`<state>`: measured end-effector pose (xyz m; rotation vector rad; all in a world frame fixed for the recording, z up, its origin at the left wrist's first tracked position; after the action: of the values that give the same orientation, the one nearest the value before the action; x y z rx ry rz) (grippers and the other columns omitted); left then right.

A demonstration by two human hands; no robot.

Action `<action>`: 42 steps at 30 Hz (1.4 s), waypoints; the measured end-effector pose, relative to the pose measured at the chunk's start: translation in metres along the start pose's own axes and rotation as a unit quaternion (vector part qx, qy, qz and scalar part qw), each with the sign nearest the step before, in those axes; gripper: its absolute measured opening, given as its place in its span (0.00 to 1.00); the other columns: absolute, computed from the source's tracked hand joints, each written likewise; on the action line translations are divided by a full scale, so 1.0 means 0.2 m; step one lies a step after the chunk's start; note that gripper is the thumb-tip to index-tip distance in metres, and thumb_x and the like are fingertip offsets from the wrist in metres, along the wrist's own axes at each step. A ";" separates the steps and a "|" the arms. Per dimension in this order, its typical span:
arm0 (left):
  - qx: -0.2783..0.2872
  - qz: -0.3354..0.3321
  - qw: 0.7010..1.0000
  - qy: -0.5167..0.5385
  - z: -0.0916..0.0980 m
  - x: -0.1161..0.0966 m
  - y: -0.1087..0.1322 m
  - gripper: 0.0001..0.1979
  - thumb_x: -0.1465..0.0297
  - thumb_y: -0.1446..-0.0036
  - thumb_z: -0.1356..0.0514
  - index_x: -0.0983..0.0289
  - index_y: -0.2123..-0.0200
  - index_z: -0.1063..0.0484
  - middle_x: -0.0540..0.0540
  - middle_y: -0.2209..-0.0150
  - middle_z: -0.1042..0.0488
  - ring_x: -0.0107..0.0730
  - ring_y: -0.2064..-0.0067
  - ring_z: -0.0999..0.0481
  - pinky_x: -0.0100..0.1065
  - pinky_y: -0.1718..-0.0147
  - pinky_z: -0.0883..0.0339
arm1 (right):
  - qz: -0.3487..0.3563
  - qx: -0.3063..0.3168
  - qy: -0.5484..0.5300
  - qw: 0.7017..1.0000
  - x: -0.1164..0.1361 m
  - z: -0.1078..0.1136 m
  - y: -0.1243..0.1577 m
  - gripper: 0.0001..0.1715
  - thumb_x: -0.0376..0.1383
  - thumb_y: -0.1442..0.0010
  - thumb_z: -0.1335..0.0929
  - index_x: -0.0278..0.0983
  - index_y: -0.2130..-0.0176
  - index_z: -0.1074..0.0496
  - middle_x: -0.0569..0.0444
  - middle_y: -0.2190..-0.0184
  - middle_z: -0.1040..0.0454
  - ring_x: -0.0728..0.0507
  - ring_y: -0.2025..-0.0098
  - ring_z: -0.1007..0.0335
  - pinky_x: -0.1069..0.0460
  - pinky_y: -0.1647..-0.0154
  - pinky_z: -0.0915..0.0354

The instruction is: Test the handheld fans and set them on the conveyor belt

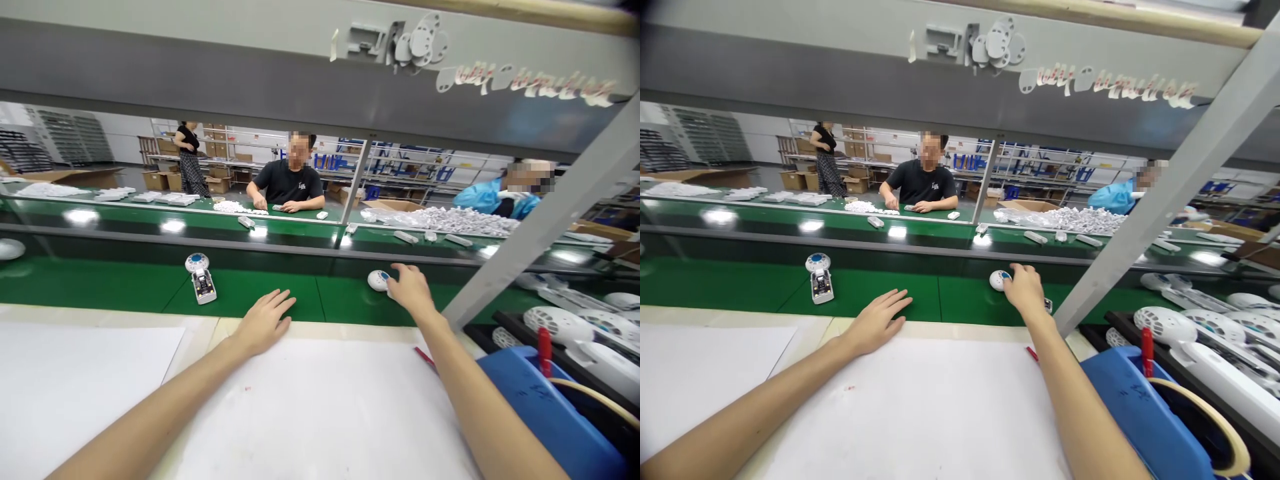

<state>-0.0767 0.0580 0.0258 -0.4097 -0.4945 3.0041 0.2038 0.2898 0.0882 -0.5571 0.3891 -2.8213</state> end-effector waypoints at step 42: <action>-0.035 0.032 0.999 0.006 0.04 -0.01 0.00 0.15 0.68 0.37 0.46 0.63 0.48 0.32 0.63 0.44 0.34 0.48 0.42 0.35 0.49 0.43 0.37 | -0.004 0.207 -0.666 0.717 0.75 0.25 0.52 0.19 0.28 0.50 0.33 0.38 0.56 0.37 0.51 0.62 0.19 0.39 0.63 0.18 0.42 0.59 0.22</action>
<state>-0.0769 0.0545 0.0330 -0.4558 -0.5994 3.0512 0.1073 0.1399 0.1515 -2.1001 -0.5129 -1.6494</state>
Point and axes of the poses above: each hand's wrist, its own y-axis away from the middle knuckle, its own z-axis out of the back of the hand, x = y × z, the point moved 4 cm from there along -y, towards the middle knuckle
